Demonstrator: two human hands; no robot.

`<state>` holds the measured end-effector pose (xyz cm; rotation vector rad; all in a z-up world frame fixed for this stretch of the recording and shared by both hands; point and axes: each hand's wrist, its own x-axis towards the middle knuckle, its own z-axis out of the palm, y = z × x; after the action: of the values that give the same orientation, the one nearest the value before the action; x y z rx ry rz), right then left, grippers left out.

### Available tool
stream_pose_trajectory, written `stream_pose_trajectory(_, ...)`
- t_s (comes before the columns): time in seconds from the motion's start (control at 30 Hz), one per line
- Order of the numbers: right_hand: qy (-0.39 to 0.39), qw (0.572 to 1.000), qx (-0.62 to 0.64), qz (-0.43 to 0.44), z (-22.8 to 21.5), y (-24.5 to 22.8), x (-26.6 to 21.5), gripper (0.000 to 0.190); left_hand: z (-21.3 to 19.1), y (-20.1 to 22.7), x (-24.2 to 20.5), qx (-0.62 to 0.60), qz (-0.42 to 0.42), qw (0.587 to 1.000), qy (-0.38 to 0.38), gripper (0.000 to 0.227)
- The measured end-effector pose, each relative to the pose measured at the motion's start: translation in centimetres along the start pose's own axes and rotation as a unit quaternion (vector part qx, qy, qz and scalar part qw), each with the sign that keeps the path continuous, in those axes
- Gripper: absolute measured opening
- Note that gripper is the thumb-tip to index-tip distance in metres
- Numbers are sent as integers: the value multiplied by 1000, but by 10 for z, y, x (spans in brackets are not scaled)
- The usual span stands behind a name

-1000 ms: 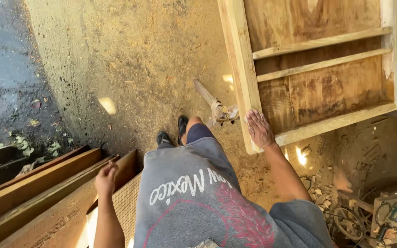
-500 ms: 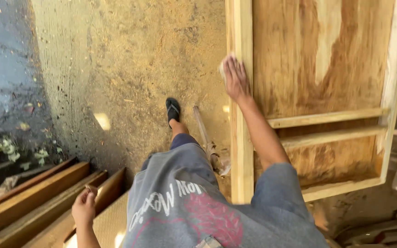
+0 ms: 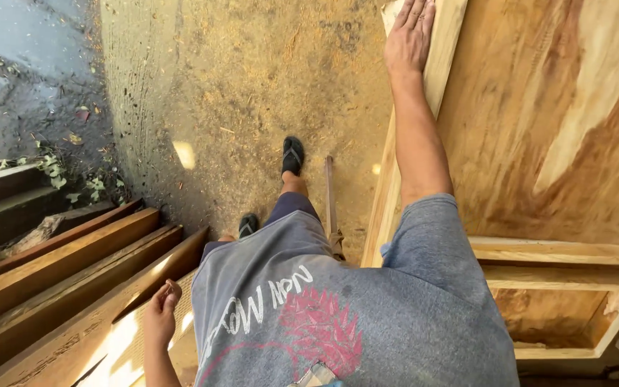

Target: The person sands the surfaces and edges of a wooden frame and furniture parts using a piece of sandpaper, handling the wood from different angles to reach all sides.

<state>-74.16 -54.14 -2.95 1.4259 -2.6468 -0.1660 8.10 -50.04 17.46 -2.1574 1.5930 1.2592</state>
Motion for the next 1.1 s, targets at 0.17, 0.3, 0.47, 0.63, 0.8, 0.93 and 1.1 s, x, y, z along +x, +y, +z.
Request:
stream_pose_trajectory(0.17,-104,993,46,43,2,-18,-56,57,-16,-53,-9,24,-70,997,-19,42)
stream_pose_trajectory(0.3,-106,991,37,75,-19,-43,-133,63,-22,-75,21,27,-9,999,-21,41)
stream_pose_trajectory(0.47,-13,996,11,86,-39,-89,-292,58,-37,-92,73,71,121,989,-48,41)
stream_pose_trajectory(0.63,14,992,21,120,-83,-145,-472,60,-45,-85,95,88,212,971,-66,38)
stream_pose_trajectory(0.8,-11,982,53,183,-135,-208,-641,63,-22,-69,70,-88,300,935,-170,37)
stream_pose_trajectory(0.93,-70,969,92,217,-171,-236,-734,71,18,-66,38,-70,316,922,-211,38)
stream_pose_trajectory(1.1,-60,955,173,235,-176,-237,-779,60,68,-92,11,-75,336,897,-277,41)
